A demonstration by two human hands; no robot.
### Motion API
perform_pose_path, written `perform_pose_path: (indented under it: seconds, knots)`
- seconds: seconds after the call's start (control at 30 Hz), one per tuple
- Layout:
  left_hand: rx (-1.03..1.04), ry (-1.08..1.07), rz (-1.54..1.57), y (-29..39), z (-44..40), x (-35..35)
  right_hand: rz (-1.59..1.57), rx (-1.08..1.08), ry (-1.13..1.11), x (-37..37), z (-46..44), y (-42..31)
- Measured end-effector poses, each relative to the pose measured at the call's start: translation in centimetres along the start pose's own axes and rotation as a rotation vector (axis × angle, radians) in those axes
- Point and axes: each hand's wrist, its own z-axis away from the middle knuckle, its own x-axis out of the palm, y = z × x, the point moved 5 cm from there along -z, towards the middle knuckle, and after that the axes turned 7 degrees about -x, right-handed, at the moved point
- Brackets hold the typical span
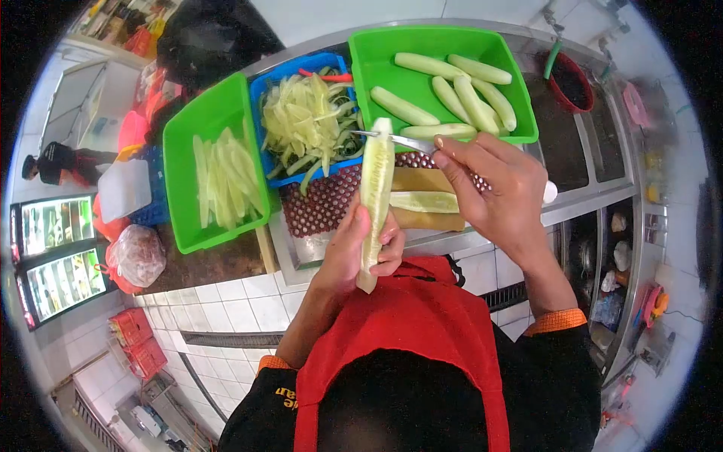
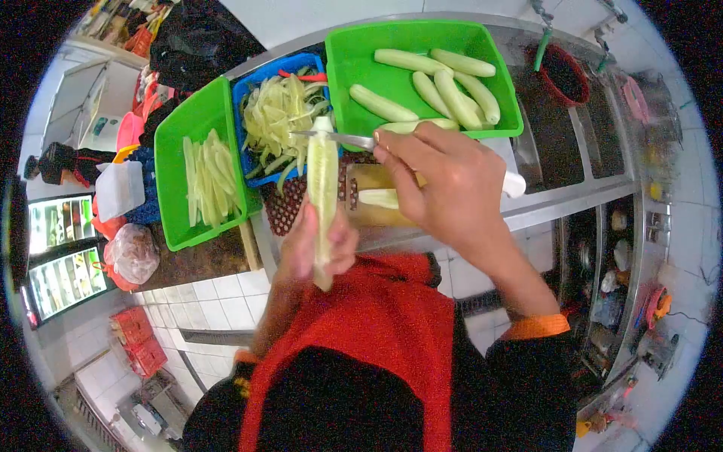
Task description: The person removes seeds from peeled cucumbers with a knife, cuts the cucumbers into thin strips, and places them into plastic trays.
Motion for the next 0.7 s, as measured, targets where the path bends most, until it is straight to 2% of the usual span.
perform_pose_path:
  seconds: [0.07,0.13,0.23,0.33,0.37,0.7]
  knots:
    - [0.037,-0.074,0.084,0.3,0.0,0.2,0.013,0.019,-0.017,0.0,0.0,-0.7]
    - [0.075,0.064,0.071,0.5,-0.1,0.4,0.081,0.008,0.032,-0.2,0.0,-1.4]
    - [0.127,0.137,0.048,1.6,-0.4,0.6,0.133,0.003,-0.01,0.1,-0.3,-2.5]
    - [0.216,0.034,0.044,2.3,-1.0,0.4,0.175,0.001,-0.044,0.2,-0.7,-3.4]
    - [0.246,0.073,0.008,2.5,-0.9,0.4,0.175,-0.003,-0.041,0.1,-0.7,-3.5]
    - [0.289,0.002,0.036,3.0,-0.8,0.5,0.244,-0.051,-0.05,0.0,-1.0,-4.3]
